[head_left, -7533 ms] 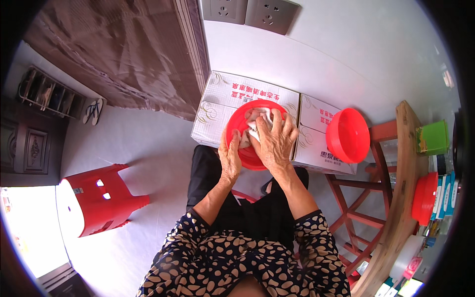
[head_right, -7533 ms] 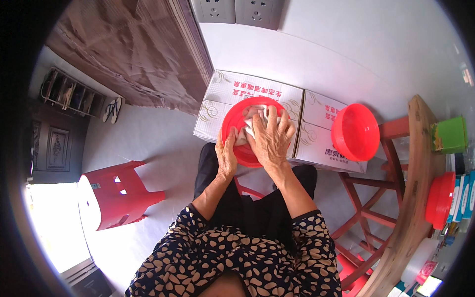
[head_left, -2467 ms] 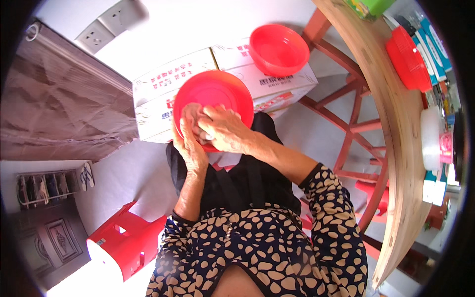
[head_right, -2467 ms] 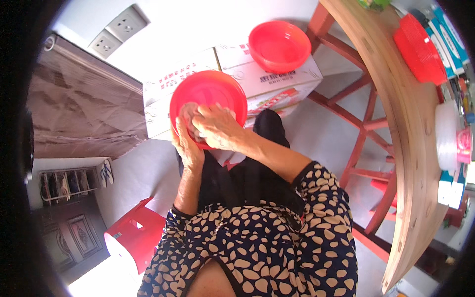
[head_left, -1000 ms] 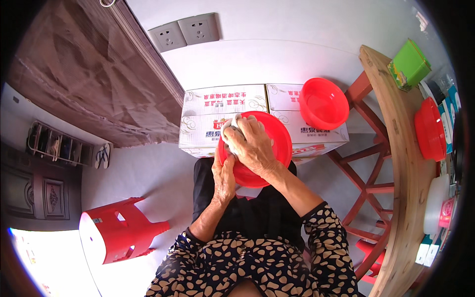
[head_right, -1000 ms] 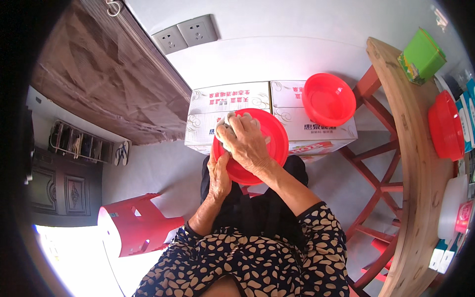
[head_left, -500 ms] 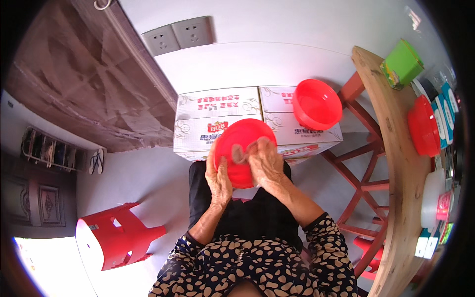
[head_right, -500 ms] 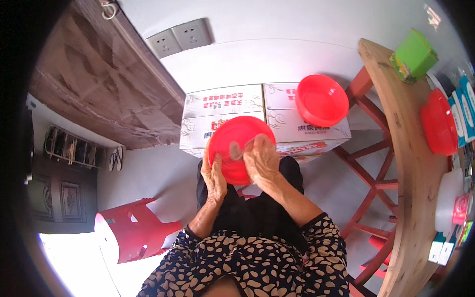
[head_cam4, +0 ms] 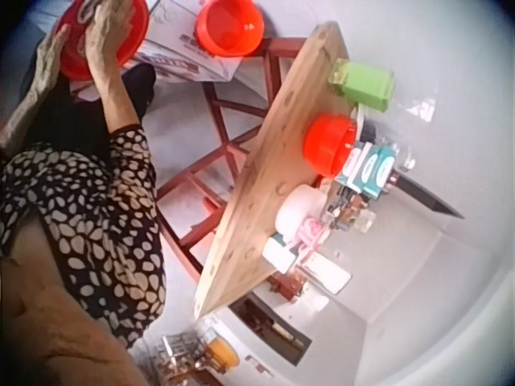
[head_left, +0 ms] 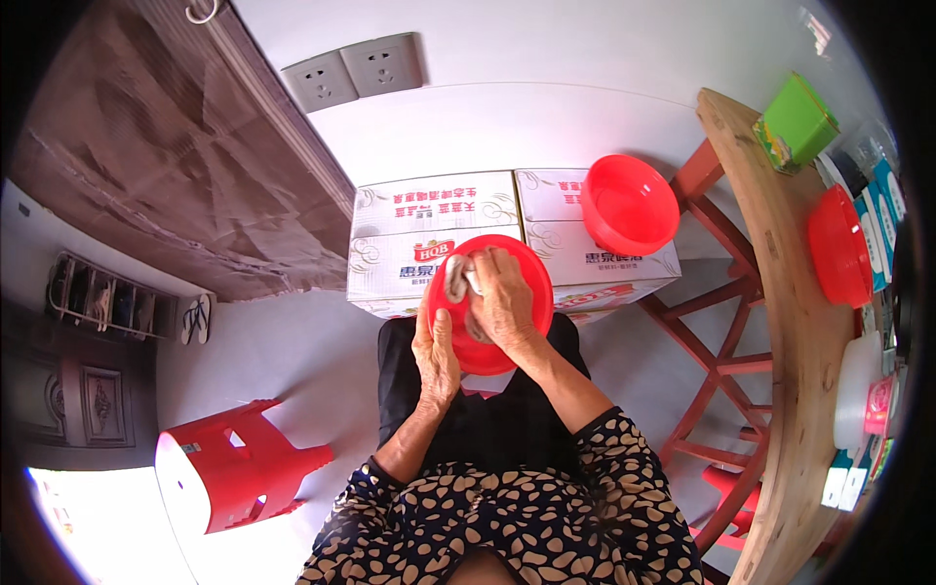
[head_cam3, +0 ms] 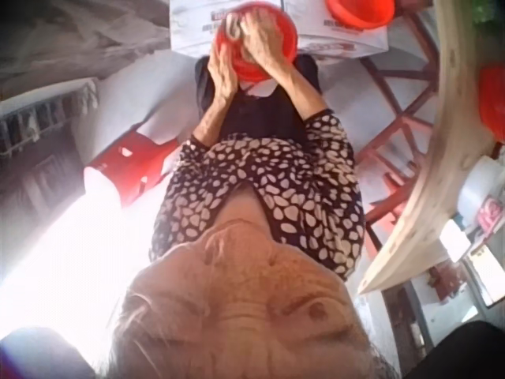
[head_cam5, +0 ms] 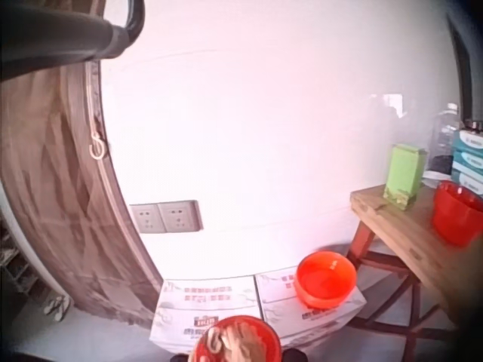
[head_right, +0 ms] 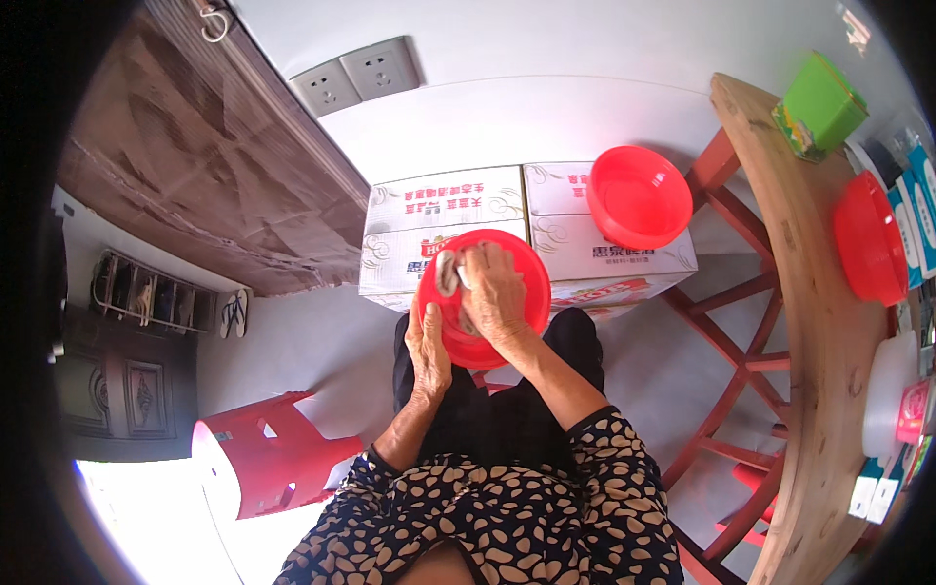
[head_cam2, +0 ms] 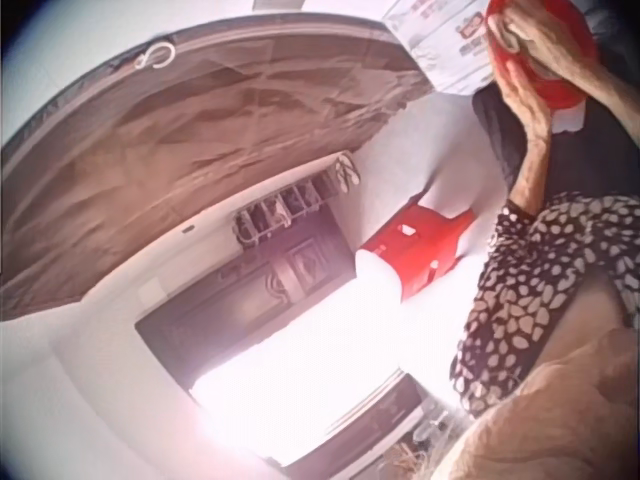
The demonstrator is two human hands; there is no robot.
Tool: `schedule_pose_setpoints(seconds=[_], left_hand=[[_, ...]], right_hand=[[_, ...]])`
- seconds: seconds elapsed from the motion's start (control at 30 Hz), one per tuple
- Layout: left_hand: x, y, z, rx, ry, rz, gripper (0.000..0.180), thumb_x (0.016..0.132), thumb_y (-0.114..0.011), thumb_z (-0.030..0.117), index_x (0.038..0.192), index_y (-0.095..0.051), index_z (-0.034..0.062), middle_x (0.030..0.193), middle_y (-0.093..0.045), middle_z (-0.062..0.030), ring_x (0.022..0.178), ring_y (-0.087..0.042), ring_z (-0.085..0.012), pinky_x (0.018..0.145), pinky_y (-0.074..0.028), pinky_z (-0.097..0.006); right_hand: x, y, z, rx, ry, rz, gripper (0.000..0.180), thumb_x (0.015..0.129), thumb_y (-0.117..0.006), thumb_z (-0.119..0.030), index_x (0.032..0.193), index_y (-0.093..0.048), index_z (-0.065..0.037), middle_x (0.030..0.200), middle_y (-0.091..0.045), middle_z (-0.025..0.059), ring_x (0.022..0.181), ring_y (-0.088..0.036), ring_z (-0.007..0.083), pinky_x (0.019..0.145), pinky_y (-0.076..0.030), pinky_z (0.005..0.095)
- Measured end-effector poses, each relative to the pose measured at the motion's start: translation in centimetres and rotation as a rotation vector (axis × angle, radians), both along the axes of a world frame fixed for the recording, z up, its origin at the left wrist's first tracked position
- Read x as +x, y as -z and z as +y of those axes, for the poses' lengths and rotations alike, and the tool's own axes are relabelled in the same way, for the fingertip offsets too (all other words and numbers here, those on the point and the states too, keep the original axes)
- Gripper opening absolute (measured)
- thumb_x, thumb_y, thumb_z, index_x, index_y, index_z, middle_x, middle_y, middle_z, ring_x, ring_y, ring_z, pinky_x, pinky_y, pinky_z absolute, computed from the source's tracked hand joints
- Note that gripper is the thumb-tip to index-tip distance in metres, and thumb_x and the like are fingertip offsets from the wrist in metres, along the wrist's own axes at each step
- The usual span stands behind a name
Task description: The person wipes the interior and exterior surfaces of red plastic plates using a white cloth. They handle the plates one at a time, rotating them to clean all sides, and place the cleaned plates on a stack of cardboard boxes.
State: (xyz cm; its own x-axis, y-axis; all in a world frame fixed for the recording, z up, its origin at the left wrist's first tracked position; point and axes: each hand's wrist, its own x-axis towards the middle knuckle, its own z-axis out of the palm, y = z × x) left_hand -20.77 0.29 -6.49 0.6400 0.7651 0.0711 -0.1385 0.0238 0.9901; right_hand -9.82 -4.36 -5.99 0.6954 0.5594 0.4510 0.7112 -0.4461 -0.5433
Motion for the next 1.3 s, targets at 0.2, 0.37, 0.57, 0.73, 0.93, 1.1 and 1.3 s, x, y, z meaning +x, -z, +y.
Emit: schedule_pose_setpoints(seconds=[0.2, 0.37, 0.57, 0.73, 0.93, 1.1, 1.3], left_hand=[[-0.1, 0.4, 0.6, 0.019, -0.051, -0.033, 0.048, 0.098, -0.045, 0.028, 0.135, -0.040, -0.0012, 0.130, -0.049, -0.0120, 0.119, -0.044, -0.0186, 0.102, -0.033, -0.032], [-0.2, 1.2, 1.2, 0.091, -0.080, -0.003, 0.048, 0.098, -0.045, 0.030, 0.135, -0.041, 0.0011, 0.131, -0.049, -0.0119, 0.120, -0.045, -0.0198, 0.103, -0.033, -0.034], [-0.4, -0.8, 1.2, -0.054, -0.054, 0.014, 0.048, 0.098, -0.042, 0.031, 0.133, -0.042, -0.0020, 0.126, -0.052, -0.0128, 0.116, -0.047, -0.0203, 0.100, -0.035, -0.033], [-0.6, -0.3, 1.6, 0.020, -0.015, 0.003, 0.048, 0.098, -0.043, 0.032, 0.134, -0.042, 0.0007, 0.128, -0.051, -0.0132, 0.119, -0.045, -0.0204, 0.102, -0.033, -0.033], [0.1, -0.6, 0.6, 0.010, 0.067, 0.021, 0.049, 0.098, -0.044, 0.033, 0.136, -0.041, 0.0023, 0.130, -0.050, -0.0140, 0.121, -0.044, -0.0198, 0.103, -0.032, -0.033], [0.5, -1.4, 0.4, 0.021, 0.025, -0.008, 0.049, 0.097, -0.045, 0.033, 0.136, -0.040, 0.0031, 0.132, -0.048, -0.0139, 0.122, -0.044, -0.0213, 0.103, -0.033, -0.034], [0.8, -0.7, 0.0, 0.108, -0.044, -0.030, 0.046, 0.098, -0.043, 0.031, 0.134, -0.043, 0.0015, 0.131, -0.048, -0.0134, 0.123, -0.042, -0.0209, 0.105, -0.030, -0.034]], right_hand=[[-0.2, 0.6, -1.4, -0.308, 0.036, -0.206, 0.020, 0.075, -0.064, -0.015, 0.092, -0.060, -0.005, 0.097, -0.057, 0.0094, 0.085, -0.058, 0.0265, 0.065, -0.054, 0.0329], [-1.1, -0.8, -3.1, -0.623, -0.217, 0.087, 0.020, 0.070, -0.068, -0.013, 0.088, -0.063, -0.005, 0.097, -0.060, 0.0118, 0.091, -0.060, 0.0304, 0.071, -0.054, 0.0380], [-2.6, -0.9, -4.1, -0.461, -0.468, 0.371, 0.017, 0.071, -0.065, -0.012, 0.087, -0.061, -0.007, 0.094, -0.061, 0.0068, 0.095, -0.060, 0.0255, 0.069, -0.052, 0.0398], [-2.0, -1.9, -7.2, -0.522, -0.410, 0.046, 0.022, 0.072, -0.068, -0.017, 0.091, -0.060, -0.010, 0.097, -0.053, 0.0032, 0.089, -0.057, 0.0234, 0.067, -0.052, 0.0366], [2.1, -2.0, -7.3, -0.257, -0.105, -0.294, 0.021, 0.072, -0.067, -0.014, 0.092, -0.062, -0.009, 0.090, -0.050, 0.0060, 0.075, -0.054, 0.0236, 0.052, -0.049, 0.0352], [3.3, -1.7, -5.9, -0.302, -0.037, -0.573, 0.020, 0.078, -0.062, -0.019, 0.093, -0.063, -0.006, 0.081, -0.044, 0.0040, 0.073, -0.050, 0.0199, 0.050, -0.042, 0.0323], [-0.4, -0.6, -7.1, -0.445, -0.212, -0.366, 0.016, 0.069, -0.068, -0.023, 0.073, -0.066, -0.008, 0.079, -0.056, 0.0040, 0.074, -0.054, 0.0217, 0.061, -0.045, 0.0343]])
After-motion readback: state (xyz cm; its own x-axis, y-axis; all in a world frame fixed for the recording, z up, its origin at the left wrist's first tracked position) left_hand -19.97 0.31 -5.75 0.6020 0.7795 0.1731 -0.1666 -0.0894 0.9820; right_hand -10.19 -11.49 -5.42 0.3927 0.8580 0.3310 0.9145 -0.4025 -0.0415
